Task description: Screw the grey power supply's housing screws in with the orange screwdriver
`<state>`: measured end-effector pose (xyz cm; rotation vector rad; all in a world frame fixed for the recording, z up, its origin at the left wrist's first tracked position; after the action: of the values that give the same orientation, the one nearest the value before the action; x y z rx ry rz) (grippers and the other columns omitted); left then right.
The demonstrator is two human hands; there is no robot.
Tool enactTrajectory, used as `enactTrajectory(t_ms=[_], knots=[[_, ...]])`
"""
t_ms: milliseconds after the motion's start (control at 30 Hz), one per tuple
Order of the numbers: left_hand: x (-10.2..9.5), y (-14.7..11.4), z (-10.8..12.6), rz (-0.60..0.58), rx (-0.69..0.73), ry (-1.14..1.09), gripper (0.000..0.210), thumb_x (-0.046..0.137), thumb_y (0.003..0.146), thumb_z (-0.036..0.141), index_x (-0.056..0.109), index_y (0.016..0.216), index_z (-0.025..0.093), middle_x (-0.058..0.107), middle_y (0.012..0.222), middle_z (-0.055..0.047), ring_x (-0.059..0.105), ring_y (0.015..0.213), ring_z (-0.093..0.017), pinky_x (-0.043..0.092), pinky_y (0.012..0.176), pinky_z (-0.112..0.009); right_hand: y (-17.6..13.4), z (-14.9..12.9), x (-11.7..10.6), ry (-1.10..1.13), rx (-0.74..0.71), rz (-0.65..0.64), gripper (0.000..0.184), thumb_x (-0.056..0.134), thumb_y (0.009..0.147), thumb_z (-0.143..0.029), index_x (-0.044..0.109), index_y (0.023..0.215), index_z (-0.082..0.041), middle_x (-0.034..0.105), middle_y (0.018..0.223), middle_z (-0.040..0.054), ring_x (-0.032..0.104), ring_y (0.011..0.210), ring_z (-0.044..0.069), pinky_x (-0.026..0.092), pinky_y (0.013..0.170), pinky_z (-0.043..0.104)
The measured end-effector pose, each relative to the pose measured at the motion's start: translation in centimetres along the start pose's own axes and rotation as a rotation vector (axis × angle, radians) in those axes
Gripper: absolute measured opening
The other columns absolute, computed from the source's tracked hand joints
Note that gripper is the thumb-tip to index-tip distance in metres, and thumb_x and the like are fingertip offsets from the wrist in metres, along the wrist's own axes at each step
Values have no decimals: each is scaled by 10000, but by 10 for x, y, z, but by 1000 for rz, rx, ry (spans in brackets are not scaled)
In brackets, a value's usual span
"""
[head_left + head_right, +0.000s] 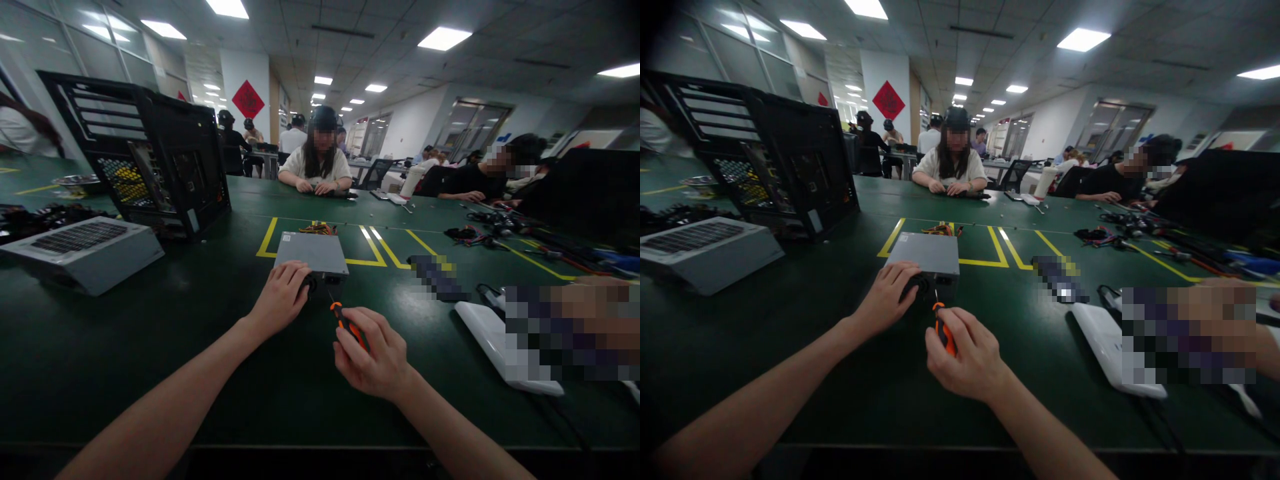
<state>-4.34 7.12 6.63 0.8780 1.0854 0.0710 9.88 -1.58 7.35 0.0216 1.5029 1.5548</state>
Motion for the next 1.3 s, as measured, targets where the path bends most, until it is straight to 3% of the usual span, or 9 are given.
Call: enactTrajectory(t_ms=[100,267,400,733,867,933,1067,1167,1300], knots=[[0,0,0,-7,1,6,279,422,849,175,477,1123,178,527,1146,-86,443,1125,-219,359,976,-406,0,-1,-1,16,-16,25,360,607,728,-136,497,1061,-217,608,1040,117,582,989,220,539,735,329],[0,0,0,-14,5,25,276,414,855,191,475,1123,169,523,1156,-96,442,1123,-227,363,966,-410,-2,7,5,-82,31,-32,268,594,784,-199,504,1035,-221,622,951,101,610,815,174,522,624,270],[0,0,1,-17,7,25,279,421,850,184,474,1122,163,520,1155,-97,439,1125,-222,357,974,-402,-1,6,6,-53,-7,-35,237,558,790,-110,527,996,-223,611,842,53,599,793,150,515,638,246],[-3,0,3,0,0,13,293,419,869,220,482,1149,160,506,1182,-104,424,1154,-217,354,981,-393,-3,22,-26,24,168,266,339,676,694,-58,553,955,-236,558,931,26,600,847,148,553,705,283],[-9,-4,22,57,130,65,335,482,857,303,504,1175,199,430,1314,-115,318,1267,-261,232,1039,-473,-6,23,-33,62,170,352,314,685,684,-40,562,923,-201,552,923,17,607,826,142,555,681,284],[-7,-7,32,23,221,56,257,476,867,273,549,1108,226,512,1240,-76,371,1233,-237,203,1037,-472,-6,22,-34,97,158,355,316,686,676,-23,560,915,-188,538,936,20,606,835,140,557,682,281],[1,-11,40,-73,303,-17,192,429,887,176,576,999,226,627,962,-12,517,1024,-161,272,954,-399,-3,20,-35,188,165,350,322,686,690,-64,536,949,-184,505,961,32,597,839,138,567,667,280],[3,-12,41,-77,312,-42,184,430,879,138,572,968,213,629,939,-8,517,987,-156,298,895,-363,1,15,-30,270,137,297,299,632,759,-184,508,1031,-179,487,1034,78,589,908,181,579,672,327],[2,-12,43,-52,332,-67,177,437,871,126,571,955,206,634,948,-8,511,990,-155,311,868,-339,5,2,-16,270,24,156,335,528,771,-96,484,1097,-156,494,1122,134,540,1059,238,559,775,403]])
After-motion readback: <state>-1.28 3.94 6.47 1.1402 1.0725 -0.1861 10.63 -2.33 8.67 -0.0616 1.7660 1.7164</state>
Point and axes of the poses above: each hand's wrist, its own y-axis towards the middle knuckle, its own x-axis out of the palm, z = x × y, the point moved 7 cm from there along y, towards the middle knuckle
